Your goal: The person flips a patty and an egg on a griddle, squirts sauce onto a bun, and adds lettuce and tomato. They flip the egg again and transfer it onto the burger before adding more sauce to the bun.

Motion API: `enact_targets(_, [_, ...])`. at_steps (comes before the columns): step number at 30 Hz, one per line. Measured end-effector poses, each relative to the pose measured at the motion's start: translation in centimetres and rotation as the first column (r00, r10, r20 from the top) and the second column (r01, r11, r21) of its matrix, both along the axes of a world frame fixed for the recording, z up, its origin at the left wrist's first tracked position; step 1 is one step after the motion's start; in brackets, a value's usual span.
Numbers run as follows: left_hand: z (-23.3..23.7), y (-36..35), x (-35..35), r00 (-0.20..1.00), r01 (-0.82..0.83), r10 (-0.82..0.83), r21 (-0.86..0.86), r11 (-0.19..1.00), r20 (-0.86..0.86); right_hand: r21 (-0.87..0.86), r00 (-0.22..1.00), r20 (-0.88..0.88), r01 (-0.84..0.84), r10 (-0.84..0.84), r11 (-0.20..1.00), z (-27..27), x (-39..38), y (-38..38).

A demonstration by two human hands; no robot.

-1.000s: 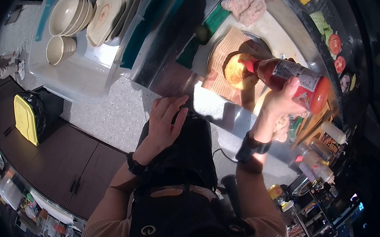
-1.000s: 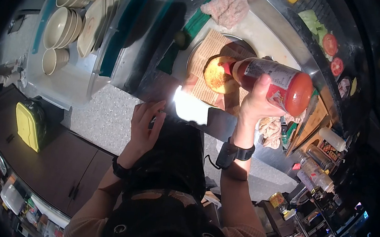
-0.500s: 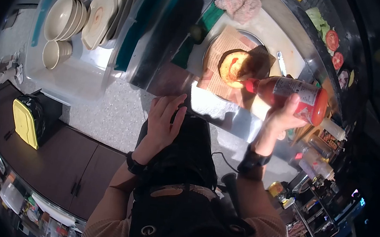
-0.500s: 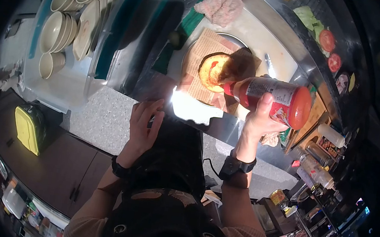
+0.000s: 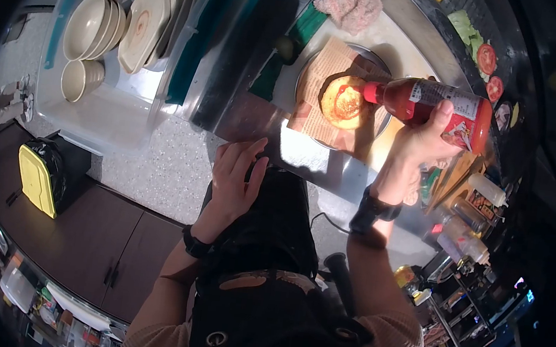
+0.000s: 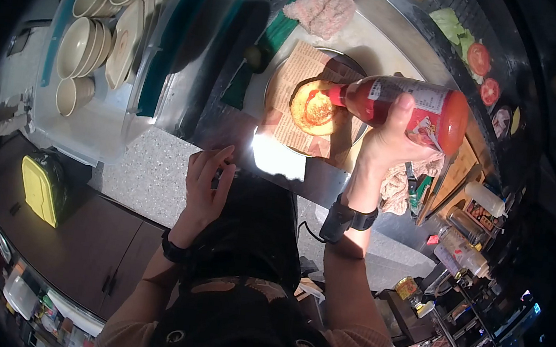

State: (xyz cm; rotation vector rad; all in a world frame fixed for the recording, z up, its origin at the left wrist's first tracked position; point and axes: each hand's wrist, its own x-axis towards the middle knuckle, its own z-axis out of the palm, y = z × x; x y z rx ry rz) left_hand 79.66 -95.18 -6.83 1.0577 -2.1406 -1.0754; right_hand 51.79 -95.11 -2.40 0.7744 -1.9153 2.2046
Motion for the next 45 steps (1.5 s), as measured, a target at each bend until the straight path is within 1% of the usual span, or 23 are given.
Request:
enact_targets(4, [0.5, -0.1, 0.0, 1.0, -0.006, 0.006, -0.021, 1.0, -0.013, -0.149, 0.972, 0.211, -0.076, 0.107, 0.986, 1.4, 1.4, -0.1])
enact_targets(7, [0.8, -0.2, 0.1, 1.0, -0.008, 0.008, -0.033, 0.999, 0.0, -0.18, 0.895, 0.444, 0.035, 0.049, 0.983, 2.0, -0.8, 2.1])
enact_targets(9, [1.2, -0.4, 0.2, 1.0, -0.02, 0.02, -0.049, 0.999, 0.004, -0.263, 0.683, 0.727, 0.169, 0.08, 0.95, 3.2, -1.9, 4.3])
enact_targets(11, [1.6, -0.5, 0.2, 1.0, -0.024, 0.024, -0.062, 0.998, 0.006, -0.295, 0.518, 0.848, 0.285, 0.112, 0.912, 3.1, -3.9, 6.7])
enact_targets(12, [1.8, -0.8, 0.2, 1.0, -0.02, 0.021, -0.069, 0.997, 0.003, -0.334, 0.347, 0.913, 0.329, 0.216, 0.883, 3.4, -4.6, 8.0])
enact_targets(15, [2.8, -1.3, -0.2, 1.0, -0.025, 0.024, -0.091, 0.996, -0.01, -0.719, 0.206, 0.684, 0.354, 0.7, 0.598, 0.5, -6.3, 13.1])
enact_targets(16, [3.1, -1.2, -0.5, 1.0, -0.013, 0.011, -0.097, 0.995, -0.022, -0.702, 0.101, 0.667, 0.419, 0.739, 0.576, 1.6, -5.5, 13.8])
enact_targets(17, [3.2, -1.2, -0.6, 1.0, -0.01, 0.008, -0.07, 0.997, -0.03, -0.766, 0.11, 0.599, 0.369, 0.793, 0.527, 1.8, -4.4, 15.3])
enact_targets(18, [3.5, -1.0, -1.1, 0.998, 0.007, -0.013, -0.081, 0.997, -0.069, -0.79, 0.217, 0.584, 0.373, 0.782, 0.487, 1.4, -3.3, 16.4])
enact_targets(19, [3.8, -0.8, -1.8, 0.993, 0.028, -0.038, -0.088, 0.996, -0.108, -0.857, 0.256, 0.503, 0.267, 0.825, 0.44, 1.2, -2.0, 17.6])
enact_targets(20, [4.3, -0.6, -2.6, 0.99, 0.071, -0.081, -0.084, 0.994, -0.119, -0.77, 0.216, 0.598, 0.422, 0.772, 0.479, 2.2, -1.5, 17.6])
enact_targets(21, [4.8, -0.3, -3.4, 0.986, 0.1, -0.11, -0.081, 0.992, -0.125, -0.62, 0.058, 0.608, 0.657, 0.792, 0.428, 4.2, -0.7, 17.3])
enact_targets(23, [6.0, 0.5, -5.5, 0.969, 0.2, -0.214, -0.114, 0.973, -0.125, -0.554, -0.009, 0.563, 0.738, 0.826, 0.386, 4.0, 0.0, 19.7])
enact_targets(29, [7.2, 3.6, -11.5, 0.922, 0.306, -0.353, -0.262, 0.915, -0.157, -0.585, 0.291, 0.623, 0.789, 0.726, 0.185, 2.0, -5.1, 28.7])
enact_targets(31, [8.3, 5.4, -13.7, 0.923, 0.325, -0.36, -0.226, 0.918, -0.134, -0.56, 0.33, 0.559, 0.827, 0.76, 0.052, 2.9, -7.6, 31.7])
enact_targets(32, [8.7, 6.3, -14.9, 0.919, 0.333, -0.37, -0.235, 0.913, -0.136, -0.603, 0.395, 0.578, 0.796, 0.714, 0.048, 1.4, -9.2, 33.7])
enact_targets(33, [9.1, 7.1, -16.0, 0.915, 0.341, -0.379, -0.242, 0.909, -0.136, -0.55, 0.373, 0.515, 0.834, 0.772, -0.036, 2.3, -10.3, 34.9])
enact_targets(37, [10.0, 10.6, -20.0, 0.93, 0.298, -0.326, -0.169, 0.939, -0.17, -0.43, 0.336, 0.508, 0.897, 0.793, -0.104, -1.5, -14.3, 41.5])
enact_targets(39, [9.5, 11.5, -21.7, 0.952, 0.253, -0.296, -0.351, 0.901, -0.074, -0.348, 0.256, 0.539, 0.935, 0.802, -0.065, -4.1, -15.8, 43.7])
enact_targets(41, [10.3, 12.6, -23.0, 0.966, 0.242, -0.257, -0.333, 0.911, -0.001, -0.281, 0.211, 0.408, 0.955, 0.888, -0.098, -5.0, -17.0, 44.8])
enact_targets(42, [10.7, 13.1, -23.5, 0.972, 0.226, -0.235, -0.207, 0.952, -0.019, -0.286, 0.205, 0.362, 0.953, 0.91, -0.101, -5.7, -17.6, 45.3])
enact_targets(43, [10.4, 13.4, -23.7, 0.974, 0.224, -0.226, -0.199, 0.954, 0.012, -0.29, 0.197, 0.314, 0.951, 0.929, -0.104, -6.4, -18.1, 45.7])
enact_targets(45, [9.7, 14.2, -24.1, 0.966, 0.25, -0.258, -0.16, 0.955, -0.029, -0.248, 0.188, 0.292, 0.962, 0.938, -0.116, -4.6, -18.4, 45.4])
